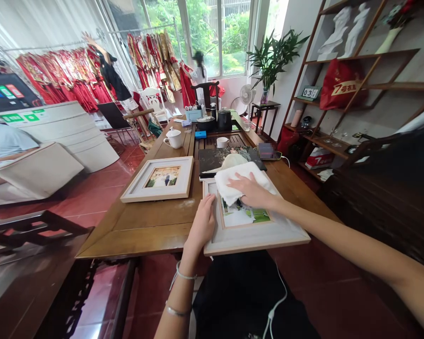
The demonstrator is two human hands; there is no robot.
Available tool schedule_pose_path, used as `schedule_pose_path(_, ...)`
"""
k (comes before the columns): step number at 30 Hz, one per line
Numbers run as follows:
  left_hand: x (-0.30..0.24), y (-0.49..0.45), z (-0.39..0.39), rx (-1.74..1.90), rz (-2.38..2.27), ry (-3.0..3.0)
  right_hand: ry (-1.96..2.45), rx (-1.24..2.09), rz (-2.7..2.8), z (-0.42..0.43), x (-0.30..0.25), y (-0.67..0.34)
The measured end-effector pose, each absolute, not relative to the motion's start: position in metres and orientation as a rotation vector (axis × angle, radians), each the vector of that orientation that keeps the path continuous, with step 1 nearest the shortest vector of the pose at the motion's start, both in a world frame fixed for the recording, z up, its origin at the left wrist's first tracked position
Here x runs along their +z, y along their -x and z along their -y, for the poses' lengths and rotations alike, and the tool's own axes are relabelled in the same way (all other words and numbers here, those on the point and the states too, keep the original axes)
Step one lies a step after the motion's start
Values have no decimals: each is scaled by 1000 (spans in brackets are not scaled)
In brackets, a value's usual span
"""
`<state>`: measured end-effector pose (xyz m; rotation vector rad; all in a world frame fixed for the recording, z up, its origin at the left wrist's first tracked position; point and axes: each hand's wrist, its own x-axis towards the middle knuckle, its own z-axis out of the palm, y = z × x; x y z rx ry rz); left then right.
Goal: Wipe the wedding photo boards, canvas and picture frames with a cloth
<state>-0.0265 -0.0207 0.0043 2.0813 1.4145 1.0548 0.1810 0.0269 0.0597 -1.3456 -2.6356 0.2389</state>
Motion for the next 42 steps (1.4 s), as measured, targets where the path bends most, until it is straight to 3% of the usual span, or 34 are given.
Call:
schedule_pose_path(10,3,23,22,1064,-1484,-2094,1006,671,2748,69,84,-203)
schedule_pose_path(15,4,23,22,1084,-1470,-2100,1130,520,2650,88,82,-207)
schedule_pose_path(28,15,25,26,992,-1456,-2124,1480,289,2343,-17,68,-180)
schedule_pose_path(37,23,25,31,1031,-1415,-2051,1132,306,2638,-30,60,-135)
schedule_pose_path(42,21,27,29,971,-1393,-2074,903,552,2737,-21,70,-147)
